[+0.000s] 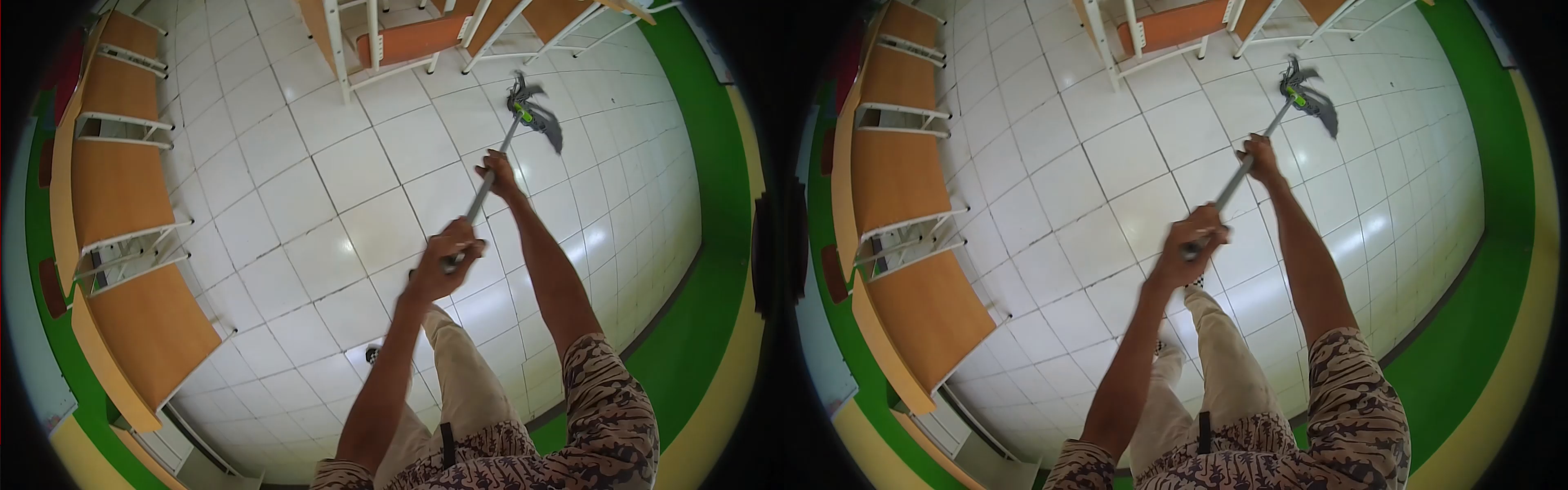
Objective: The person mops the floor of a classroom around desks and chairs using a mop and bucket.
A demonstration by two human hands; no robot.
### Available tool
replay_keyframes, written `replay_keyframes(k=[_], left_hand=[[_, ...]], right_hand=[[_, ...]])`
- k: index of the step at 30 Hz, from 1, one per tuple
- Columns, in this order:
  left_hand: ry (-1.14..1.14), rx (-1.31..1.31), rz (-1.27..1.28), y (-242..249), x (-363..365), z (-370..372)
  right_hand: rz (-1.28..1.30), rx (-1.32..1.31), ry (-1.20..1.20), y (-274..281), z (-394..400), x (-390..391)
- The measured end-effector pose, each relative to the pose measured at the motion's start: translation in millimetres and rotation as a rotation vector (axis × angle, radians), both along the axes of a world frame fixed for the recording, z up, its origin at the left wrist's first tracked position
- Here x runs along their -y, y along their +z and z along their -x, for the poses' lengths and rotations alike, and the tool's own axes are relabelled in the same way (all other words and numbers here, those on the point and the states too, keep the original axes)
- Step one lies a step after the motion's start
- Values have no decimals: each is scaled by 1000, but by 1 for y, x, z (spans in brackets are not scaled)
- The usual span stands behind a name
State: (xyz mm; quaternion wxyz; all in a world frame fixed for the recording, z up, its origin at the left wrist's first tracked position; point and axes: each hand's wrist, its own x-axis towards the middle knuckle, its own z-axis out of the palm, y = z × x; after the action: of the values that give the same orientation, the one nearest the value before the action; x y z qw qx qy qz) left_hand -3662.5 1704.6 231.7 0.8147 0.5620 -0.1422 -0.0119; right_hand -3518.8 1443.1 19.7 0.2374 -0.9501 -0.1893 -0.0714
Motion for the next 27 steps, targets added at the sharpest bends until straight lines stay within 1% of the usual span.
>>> replay_keyframes(k=[1, 2, 3, 4, 5, 6, 7, 8, 9, 10, 11, 13, 14, 15, 16, 17, 19, 20, 21, 22, 23, 24, 25, 26, 27], left_hand=[[-38, 91, -227, 6, -40, 7], [64, 28, -299, 20, -79, 29], [129, -251, -363, 48, -127, 63], [310, -428, -387, 95, -166, 98], [410, -582, -723, 147, -207, 131], [501, -738, -1066, 189, -244, 166], [656, -123, -425, 209, -271, 201], [898, 308, -1177, 221, -314, 254], [521, 97, -361, 266, -305, 250], [800, 57, -368, 287, -283, 262], [816, 52, -381, 291, -280, 279], [976, 113, -287, 289, -278, 307], [1149, 36, -458, 277, -276, 314], [1154, 22, -454, 264, -276, 317], [1061, 35, -690, 253, -271, 305], [954, 52, -924, 241, -265, 296], [963, 72, -800, 214, -248, 287], [963, 132, -747, 216, -243, 277], [971, 130, -748, 228, -240, 271], [892, 164, -680, 249, -235, 266], [812, 189, -613, 270, -229, 263], [779, 132, -579, 286, -226, 264], [790, 128, -580, 287, -223, 253], [466, 163, -374, 286, -222, 238], [140, 192, -168, 285, -221, 226]], right_hand=[[-408, -161, -128, -44, 5, -29], [-587, -336, -124, 10, 29, -88], [-183, -44, -14, 25, 53, -142], [-447, -24, 110, 38, 89, -198], [-474, -77, 117, 82, 131, -265], [-437, -122, 154, 111, 177, -325], [-423, -232, 210, 155, 222, -377], [-454, -287, 238, 197, 262, -417], [-540, -319, 357, 220, 296, -449], [-623, -417, 493, 228, 323, -476], [-700, -522, 631, 234, 345, -499], [-785, -523, 829, 219, 375, -543], [-688, -602, 942, 212, 375, -561], [-711, -676, 971, 203, 371, -575], [-823, -641, 1062, 185, 366, -592], [-747, -583, 1054, 176, 358, -600], [-570, -678, 1119, 159, 333, -593], [-569, -676, 1129, 164, 329, -581], [-630, -593, 1061, 177, 321, -561], [-690, -521, 987, 190, 316, -535], [-670, -481, 959, 209, 312, -500], [-700, -434, 891, 214, 316, -464], [-628, -440, 817, 223, 317, -425], [-754, -408, 643, 226, 317, -386], [-668, -446, 620, 220, 310, -344]])
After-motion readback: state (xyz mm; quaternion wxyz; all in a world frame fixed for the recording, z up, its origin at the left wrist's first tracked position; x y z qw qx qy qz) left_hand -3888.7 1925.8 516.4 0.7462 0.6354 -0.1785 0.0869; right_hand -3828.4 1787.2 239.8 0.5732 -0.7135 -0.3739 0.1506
